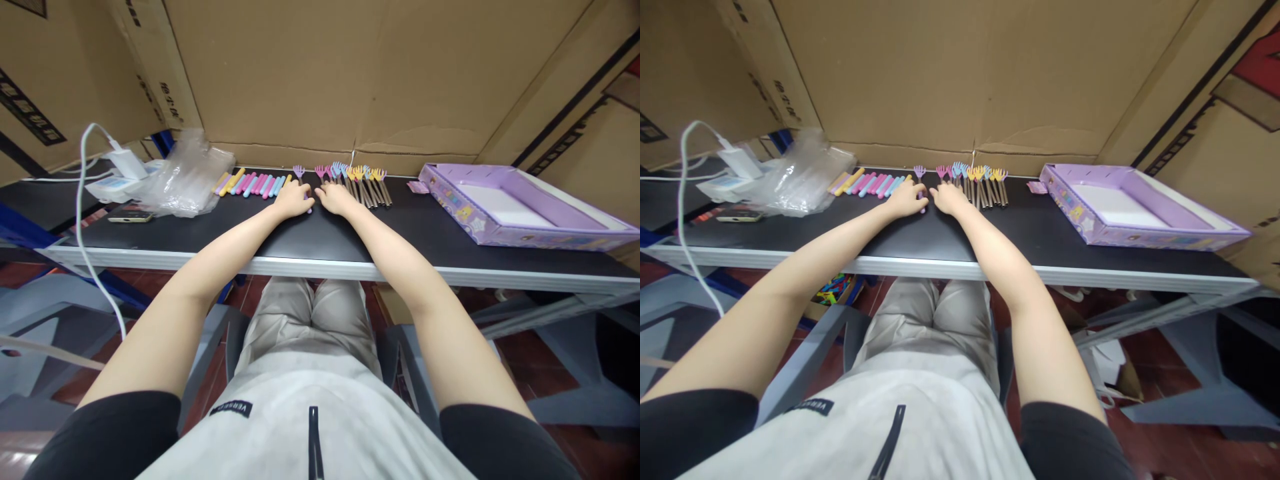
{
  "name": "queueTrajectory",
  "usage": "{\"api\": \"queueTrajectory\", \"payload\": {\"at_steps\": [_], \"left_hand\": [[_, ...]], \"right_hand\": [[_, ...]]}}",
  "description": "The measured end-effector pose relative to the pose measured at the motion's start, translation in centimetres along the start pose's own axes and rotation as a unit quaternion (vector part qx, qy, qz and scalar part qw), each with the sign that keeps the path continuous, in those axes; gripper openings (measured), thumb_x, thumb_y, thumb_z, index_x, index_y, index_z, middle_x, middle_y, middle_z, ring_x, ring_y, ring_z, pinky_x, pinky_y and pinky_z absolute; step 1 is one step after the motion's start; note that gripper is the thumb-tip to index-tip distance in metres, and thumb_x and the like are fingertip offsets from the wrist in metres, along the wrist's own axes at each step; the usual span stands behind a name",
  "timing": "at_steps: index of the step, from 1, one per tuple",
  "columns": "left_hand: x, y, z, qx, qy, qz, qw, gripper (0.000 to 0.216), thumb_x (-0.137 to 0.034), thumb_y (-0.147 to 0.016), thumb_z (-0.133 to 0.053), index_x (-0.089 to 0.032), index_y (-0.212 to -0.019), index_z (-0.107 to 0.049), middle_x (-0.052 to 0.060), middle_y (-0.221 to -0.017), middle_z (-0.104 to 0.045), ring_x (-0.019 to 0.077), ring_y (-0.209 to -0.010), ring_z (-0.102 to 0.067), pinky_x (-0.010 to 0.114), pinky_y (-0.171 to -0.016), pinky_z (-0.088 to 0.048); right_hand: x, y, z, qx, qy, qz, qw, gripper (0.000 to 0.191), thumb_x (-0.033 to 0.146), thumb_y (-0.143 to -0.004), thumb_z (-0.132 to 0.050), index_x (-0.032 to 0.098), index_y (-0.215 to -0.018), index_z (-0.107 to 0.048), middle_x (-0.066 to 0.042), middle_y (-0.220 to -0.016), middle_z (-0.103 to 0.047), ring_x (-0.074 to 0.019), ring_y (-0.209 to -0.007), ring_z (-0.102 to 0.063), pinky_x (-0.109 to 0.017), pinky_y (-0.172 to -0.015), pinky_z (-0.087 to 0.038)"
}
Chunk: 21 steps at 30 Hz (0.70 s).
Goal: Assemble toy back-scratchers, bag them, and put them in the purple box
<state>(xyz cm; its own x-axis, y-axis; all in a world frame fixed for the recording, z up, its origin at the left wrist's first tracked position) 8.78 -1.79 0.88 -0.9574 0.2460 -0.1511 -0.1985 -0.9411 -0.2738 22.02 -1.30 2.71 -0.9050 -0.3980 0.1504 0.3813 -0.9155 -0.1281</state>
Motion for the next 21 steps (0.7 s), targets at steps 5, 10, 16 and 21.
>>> {"api": "queueTrajectory", "payload": {"at_steps": [5, 10, 16, 21], "left_hand": [[1.3, -0.5, 0.0, 0.006, 0.074, 0.030, 0.997, 0.029, -0.021, -0.091, -0.064, -0.021, -0.116, -0.078, 0.013, -0.118, -0.081, 0.0337, -0.119, -0.075, 0.043, -0.104, -0.060], [1.7, -0.6, -0.1, -0.019, 0.082, 0.037, 0.996, 0.023, -0.022, -0.086, -0.065, -0.023, -0.105, -0.080, 0.012, -0.109, -0.083, 0.0344, -0.114, -0.076, 0.045, -0.103, -0.062], [1.6, -0.6, -0.2, -0.033, 0.072, 0.048, 0.996, 0.026, -0.023, -0.087, -0.065, -0.022, -0.104, -0.085, 0.015, -0.112, -0.084, 0.0364, -0.114, -0.077, 0.047, -0.103, -0.063], [2.0, -0.5, 0.0, -0.039, 0.071, 0.061, 0.995, 0.029, -0.023, -0.089, -0.065, -0.021, -0.108, -0.087, 0.015, -0.115, -0.085, 0.0363, -0.116, -0.078, 0.048, -0.104, -0.063]], "right_hand": [[-4.7, -0.8, 2.6, -0.127, -0.070, -0.096, 0.985, 0.056, 0.027, -0.120, -0.031, 0.003, -0.149, -0.071, -0.027, -0.156, -0.069, -0.0374, -0.151, -0.063, -0.049, -0.129, -0.044], [-11.7, 0.5, 3.3, -0.160, -0.110, -0.258, 0.946, 0.053, 0.027, -0.119, -0.038, 0.005, -0.156, -0.067, -0.029, -0.160, -0.065, -0.0406, -0.156, -0.059, -0.059, -0.129, -0.044], [-14.3, 1.0, 1.9, -0.089, -0.141, -0.300, 0.939, 0.058, 0.034, -0.121, -0.034, 0.008, -0.166, -0.059, -0.026, -0.172, -0.054, -0.0385, -0.164, -0.050, -0.066, -0.138, -0.025], [-13.5, -0.3, 1.0, -0.054, -0.114, -0.275, 0.953, 0.064, 0.039, -0.122, -0.032, 0.003, -0.172, -0.050, -0.027, -0.177, -0.047, -0.0393, -0.170, -0.040, -0.062, -0.140, -0.024]]}}
Point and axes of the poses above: each hand's wrist, its own y-axis away from the middle knuckle, its own z-axis out of the back of the hand, x = y × z, the point moved 4 cm from there along -y, towards the middle knuckle
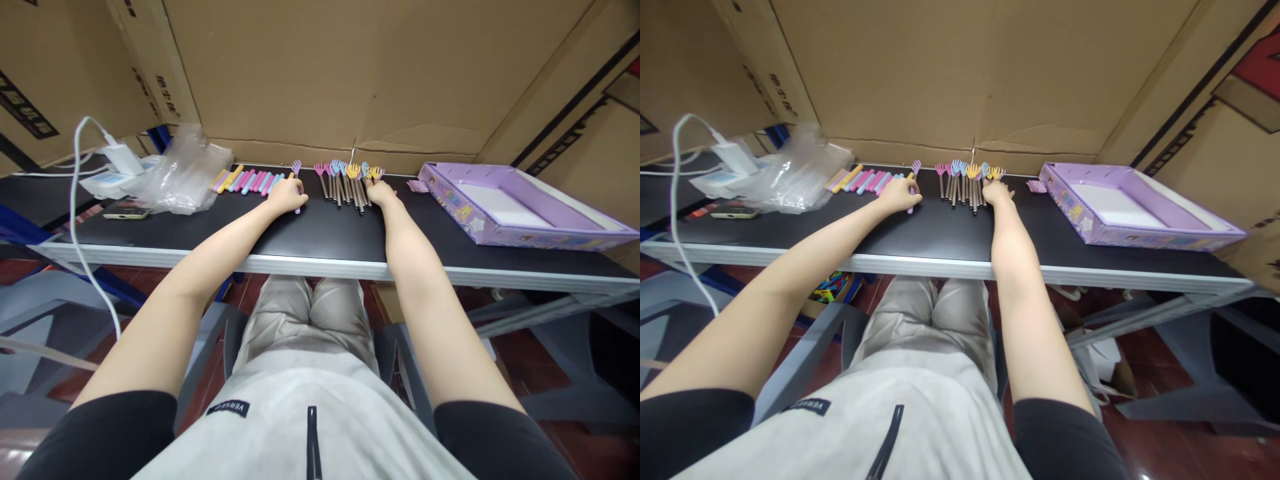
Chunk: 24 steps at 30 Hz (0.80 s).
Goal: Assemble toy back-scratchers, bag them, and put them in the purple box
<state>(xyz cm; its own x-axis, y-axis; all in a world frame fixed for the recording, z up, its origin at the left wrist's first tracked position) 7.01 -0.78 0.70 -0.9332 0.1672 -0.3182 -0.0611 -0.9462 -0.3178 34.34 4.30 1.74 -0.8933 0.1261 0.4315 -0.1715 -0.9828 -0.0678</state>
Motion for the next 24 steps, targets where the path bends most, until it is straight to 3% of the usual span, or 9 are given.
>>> {"api": "queueTrajectory", "payload": {"at_steps": [4, 8, 15, 24], "left_hand": [[0.1, 0.0, 0.6, -0.020, 0.018, 0.007, 1.000, 0.029, -0.024, -0.089, -0.066, -0.024, -0.109, -0.087, 0.013, -0.118, -0.085, 0.0375, -0.118, -0.077, 0.051, -0.106, -0.063], [-0.1, 0.2, 1.2, -0.021, 0.038, 0.029, 0.999, 0.032, -0.023, -0.092, -0.065, -0.022, -0.114, -0.087, 0.015, -0.126, -0.083, 0.0385, -0.125, -0.075, 0.049, -0.110, -0.060], [-0.1, 0.2, 2.3, -0.044, 0.053, 0.028, 0.997, 0.028, -0.023, -0.091, -0.064, -0.019, -0.110, -0.084, 0.015, -0.120, -0.083, 0.0365, -0.123, -0.072, 0.047, -0.112, -0.056], [0.1, 0.1, 3.0, -0.050, 0.058, 0.027, 0.997, 0.028, -0.024, -0.094, -0.060, -0.021, -0.112, -0.081, 0.013, -0.120, -0.080, 0.0338, -0.122, -0.069, 0.042, -0.110, -0.054]], "right_hand": [[0.8, -0.3, -0.8, 0.017, 0.012, 0.015, 1.000, 0.066, 0.037, -0.121, -0.028, 0.000, -0.173, -0.046, -0.028, -0.179, -0.043, -0.0393, -0.171, -0.038, -0.062, -0.140, -0.024], [2.0, -0.4, -2.0, 0.021, 0.013, 0.047, 0.999, 0.065, 0.037, -0.121, -0.025, 0.004, -0.170, -0.052, -0.029, -0.177, -0.046, -0.0394, -0.170, -0.041, -0.069, -0.138, -0.025], [4.9, 0.1, -3.9, 0.005, 0.007, 0.060, 0.998, 0.066, 0.039, -0.118, -0.029, 0.003, -0.168, -0.053, -0.030, -0.177, -0.045, -0.0419, -0.169, -0.042, -0.070, -0.138, -0.022], [9.3, 2.2, -5.9, 0.048, 0.042, 0.108, 0.992, 0.072, 0.044, -0.118, -0.026, 0.002, -0.173, -0.045, -0.033, -0.181, -0.037, -0.0423, -0.172, -0.034, -0.072, -0.138, -0.021]]}}
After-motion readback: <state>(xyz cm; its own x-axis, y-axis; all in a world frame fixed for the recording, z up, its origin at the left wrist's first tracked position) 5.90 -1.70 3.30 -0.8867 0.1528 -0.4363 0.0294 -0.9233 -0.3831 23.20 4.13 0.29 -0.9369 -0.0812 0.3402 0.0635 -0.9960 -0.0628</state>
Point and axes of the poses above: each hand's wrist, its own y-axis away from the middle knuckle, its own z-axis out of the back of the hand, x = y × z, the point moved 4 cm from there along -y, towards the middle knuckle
